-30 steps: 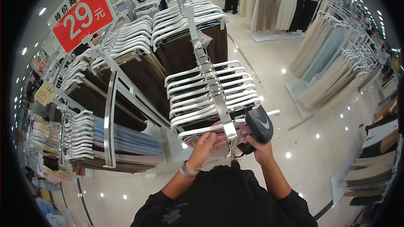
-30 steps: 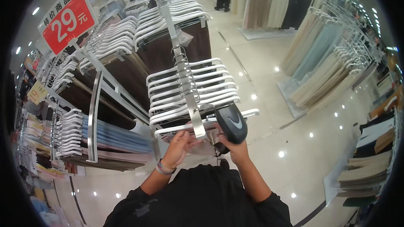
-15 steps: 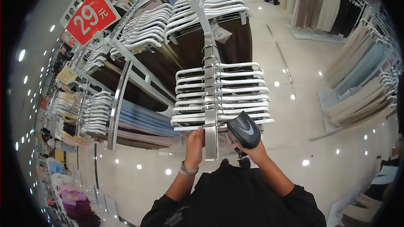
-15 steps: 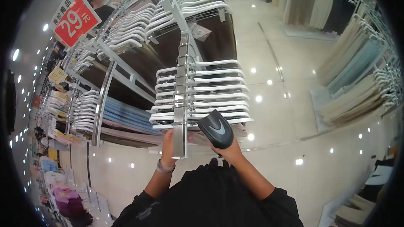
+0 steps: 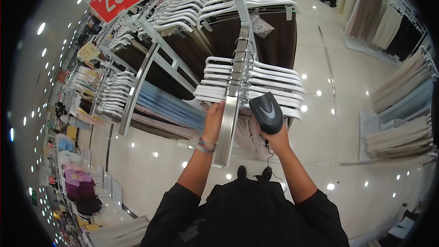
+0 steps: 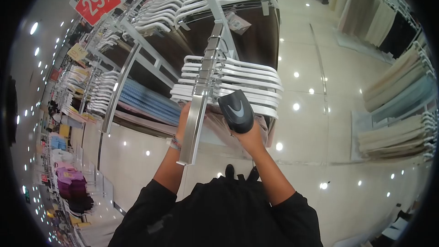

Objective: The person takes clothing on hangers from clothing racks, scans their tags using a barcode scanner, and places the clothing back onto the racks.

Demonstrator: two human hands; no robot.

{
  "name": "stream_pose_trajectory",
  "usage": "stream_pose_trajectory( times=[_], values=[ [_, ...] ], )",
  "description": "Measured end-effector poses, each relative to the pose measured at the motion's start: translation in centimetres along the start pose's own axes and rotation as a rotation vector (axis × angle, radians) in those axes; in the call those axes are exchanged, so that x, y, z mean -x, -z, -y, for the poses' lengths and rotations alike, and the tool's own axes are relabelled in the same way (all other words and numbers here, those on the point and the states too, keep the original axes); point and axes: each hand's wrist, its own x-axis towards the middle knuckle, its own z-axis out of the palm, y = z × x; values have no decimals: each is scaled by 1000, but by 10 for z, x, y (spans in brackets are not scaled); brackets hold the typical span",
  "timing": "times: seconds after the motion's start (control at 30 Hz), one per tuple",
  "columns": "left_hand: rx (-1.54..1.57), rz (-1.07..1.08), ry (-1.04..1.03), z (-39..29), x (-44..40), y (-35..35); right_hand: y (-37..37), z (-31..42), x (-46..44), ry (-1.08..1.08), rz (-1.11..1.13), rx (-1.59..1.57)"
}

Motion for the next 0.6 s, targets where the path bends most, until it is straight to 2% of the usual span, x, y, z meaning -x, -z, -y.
stream_pose_trajectory(
  times=[0.13,0.2,0.37,0.47,0.6],
  values=[
    [117,13,103,-4,3,3,-2,-13,6,69,-24,50],
    [168,-6,242,-5,4,4,-3,-28,6,48,-33,-5],
    [116,11,229,-2,1,5,-3,-28,6,4,-59,-63],
    [110,55,250,7,2,11,-18,11,14,-38,-87,-189],
    [162,281,148,17,28,33,-25,7,21,-30,-173,-270]
  ],
)
